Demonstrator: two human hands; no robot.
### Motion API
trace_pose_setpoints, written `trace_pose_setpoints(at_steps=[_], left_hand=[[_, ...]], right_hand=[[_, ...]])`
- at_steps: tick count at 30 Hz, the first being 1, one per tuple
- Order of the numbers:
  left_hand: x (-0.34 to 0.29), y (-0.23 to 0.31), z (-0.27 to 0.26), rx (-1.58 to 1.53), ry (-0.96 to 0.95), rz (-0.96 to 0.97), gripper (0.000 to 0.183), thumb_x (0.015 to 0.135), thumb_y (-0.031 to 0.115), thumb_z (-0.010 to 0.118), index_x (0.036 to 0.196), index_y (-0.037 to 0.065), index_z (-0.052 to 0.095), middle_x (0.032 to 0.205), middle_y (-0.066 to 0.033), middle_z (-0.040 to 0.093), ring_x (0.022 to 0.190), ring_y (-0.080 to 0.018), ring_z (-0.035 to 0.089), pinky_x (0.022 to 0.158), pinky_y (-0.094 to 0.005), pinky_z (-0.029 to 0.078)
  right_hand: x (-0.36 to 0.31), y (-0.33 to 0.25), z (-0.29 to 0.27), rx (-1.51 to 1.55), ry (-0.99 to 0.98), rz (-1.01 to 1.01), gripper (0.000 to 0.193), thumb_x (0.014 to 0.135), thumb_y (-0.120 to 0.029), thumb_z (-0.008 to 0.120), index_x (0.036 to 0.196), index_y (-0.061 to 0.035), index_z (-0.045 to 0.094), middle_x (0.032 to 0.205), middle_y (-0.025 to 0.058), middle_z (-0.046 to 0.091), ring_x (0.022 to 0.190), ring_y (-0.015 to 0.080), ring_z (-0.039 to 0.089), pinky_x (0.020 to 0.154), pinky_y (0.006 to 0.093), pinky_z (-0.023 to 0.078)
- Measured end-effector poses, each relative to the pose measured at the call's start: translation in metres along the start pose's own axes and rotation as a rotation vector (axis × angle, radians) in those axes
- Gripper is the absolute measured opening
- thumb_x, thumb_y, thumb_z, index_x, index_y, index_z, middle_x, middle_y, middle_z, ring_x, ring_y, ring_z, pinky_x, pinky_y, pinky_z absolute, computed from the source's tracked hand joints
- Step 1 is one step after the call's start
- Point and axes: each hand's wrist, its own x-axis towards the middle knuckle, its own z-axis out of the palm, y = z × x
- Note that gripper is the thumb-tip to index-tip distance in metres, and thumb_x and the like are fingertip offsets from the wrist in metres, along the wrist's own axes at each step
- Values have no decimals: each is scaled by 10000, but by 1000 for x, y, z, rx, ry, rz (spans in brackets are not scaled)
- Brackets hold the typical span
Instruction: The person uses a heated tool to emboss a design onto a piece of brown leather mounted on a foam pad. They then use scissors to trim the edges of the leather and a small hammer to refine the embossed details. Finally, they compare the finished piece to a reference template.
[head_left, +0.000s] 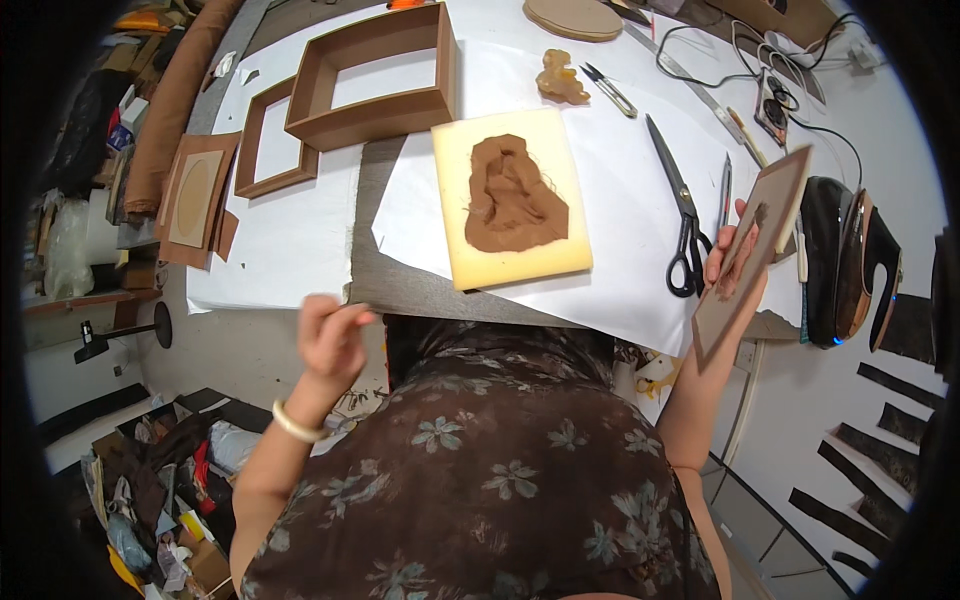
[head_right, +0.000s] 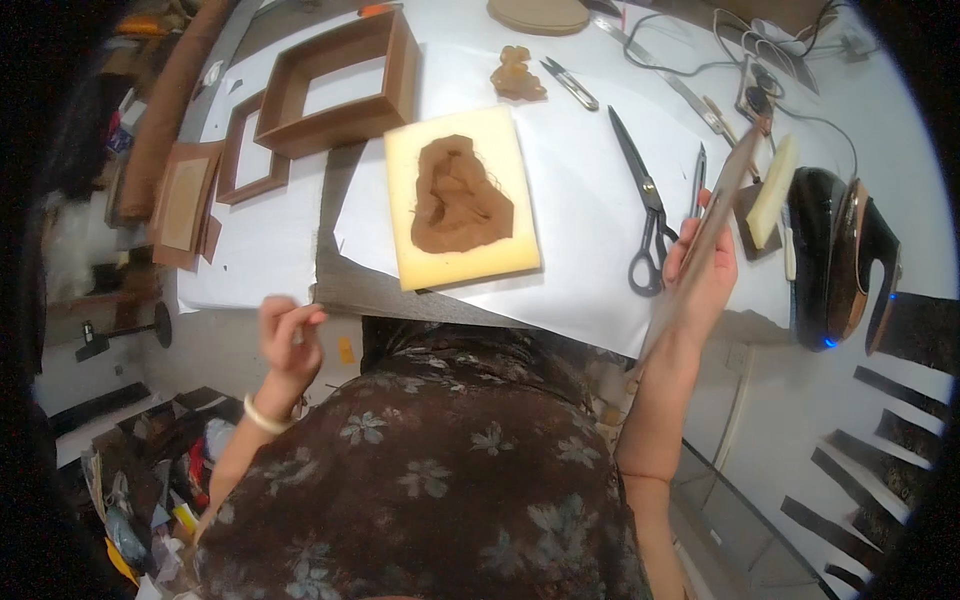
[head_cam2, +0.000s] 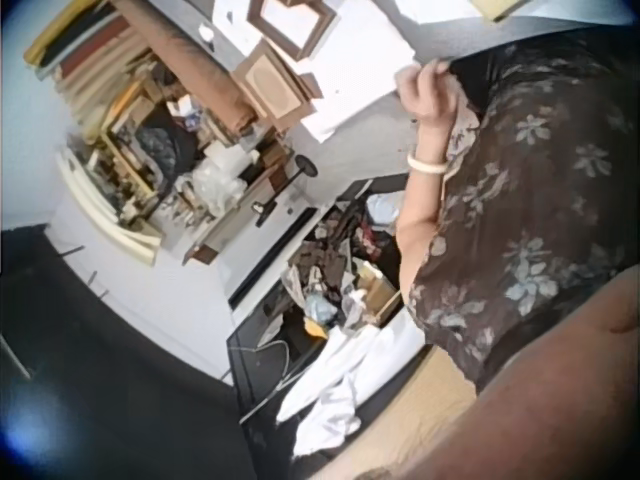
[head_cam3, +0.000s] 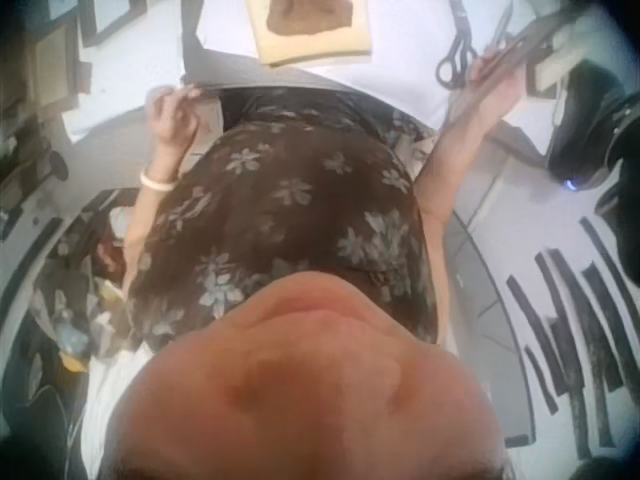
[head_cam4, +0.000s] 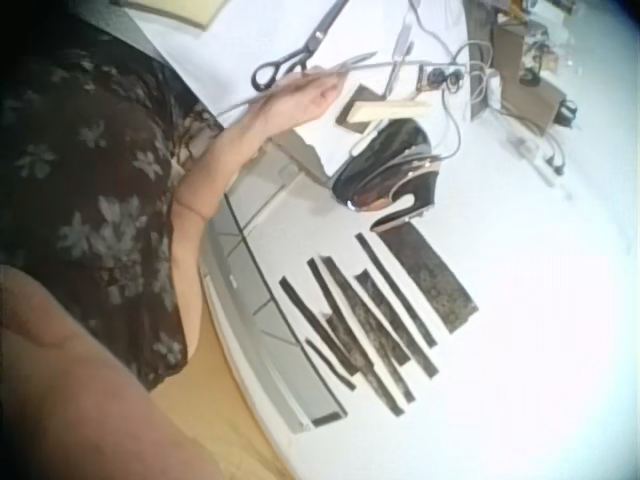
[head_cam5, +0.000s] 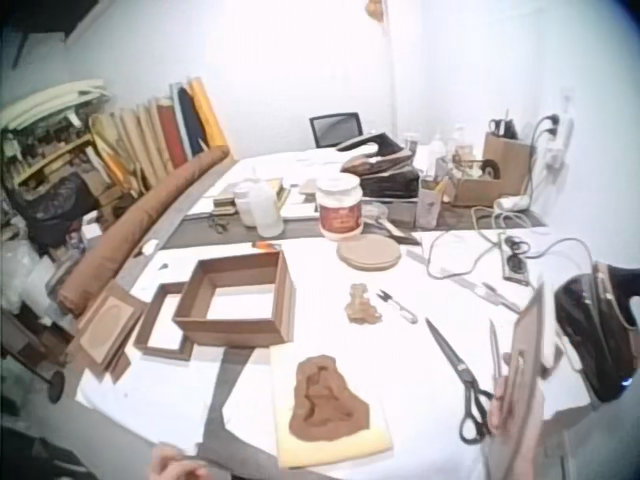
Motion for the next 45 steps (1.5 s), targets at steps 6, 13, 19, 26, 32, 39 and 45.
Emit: trace_pose_setpoints(at_steps=[6, 13, 19, 26, 32, 39, 45], left_hand=[[-19, 8, -31, 138, 152, -737, 468, 1027, 48, 725, 1469, -38, 598, 1450, -203, 552, 1288, -295, 605, 1099, -430, 512], [97, 34, 76, -635, -83, -725, 400, 1149, 222, 584, 1467, -16, 628, 1290, -137, 595, 1079, -176, 621, 939, -329, 542], [117, 61, 91, -811, 100, -510, 641, 1034, 122, 738, 1573, 8, 408, 1448, -196, 549, 1239, -247, 637, 1039, -381, 539], [94, 42, 38, -826, 505, -630, 883, 964, 17, 760, 1657, 4, 212, 1495, -178, 564, 1351, -263, 595, 1164, -412, 471], [86, 42, 23, -1168, 665, -857, 654, 946, -55, 682, 1553, -41, 437, 1412, -157, 627, 1297, -256, 623, 1144, -420, 476], [76, 82, 64, -1648, 343, -1186, 482, 972, 2, 786, 1391, 3, 549, 1230, -68, 702, 1079, -162, 692, 996, -335, 561], [57, 77, 43, -1447, -259, -1372, 422, 1143, 277, 626, 1434, -10, 521, 1267, -208, 723, 957, -254, 775, 811, -392, 646]], right_hand=[[16, -4, 30, 372, -322, 152, 476, 1170, -318, 516, 1454, 61, 564, 930, 27, 627, 566, 45, 478, 479, 198, 343], [-17, 34, 101, -62, -291, 361, 409, 1149, -443, 522, 1186, -52, 639, 1193, 204, 764, 482, 33, 371, 443, 200, 287], [-29, 36, 91, 72, -281, 415, 442, 1174, -438, 454, 1244, -33, 617, 1270, 239, 724, 489, 44, 398, 409, 216, 272], [9, 47, 63, -418, -17, -13, 322, 1169, -271, 545, 1143, 3, 710, 820, 30, 679, 669, 55, 590, 612, 224, 469], [7, 17, 74, -1020, -146, -517, 173, 1006, -38, 679, 1157, -2, 755, 1160, 147, 728, 1030, 332, 682, 911, 402, 557], [-24, -15, 0, -1456, -192, -284, 397, 952, -105, 761, 1318, 28, 687, 1304, 184, 641, 1220, 378, 629, 1055, 462, 525], [-30, -13, -16, -1505, -228, -108, 431, 921, -91, 782, 1323, 17, 668, 1198, 197, 669, 1081, 350, 707, 936, 456, 562]])
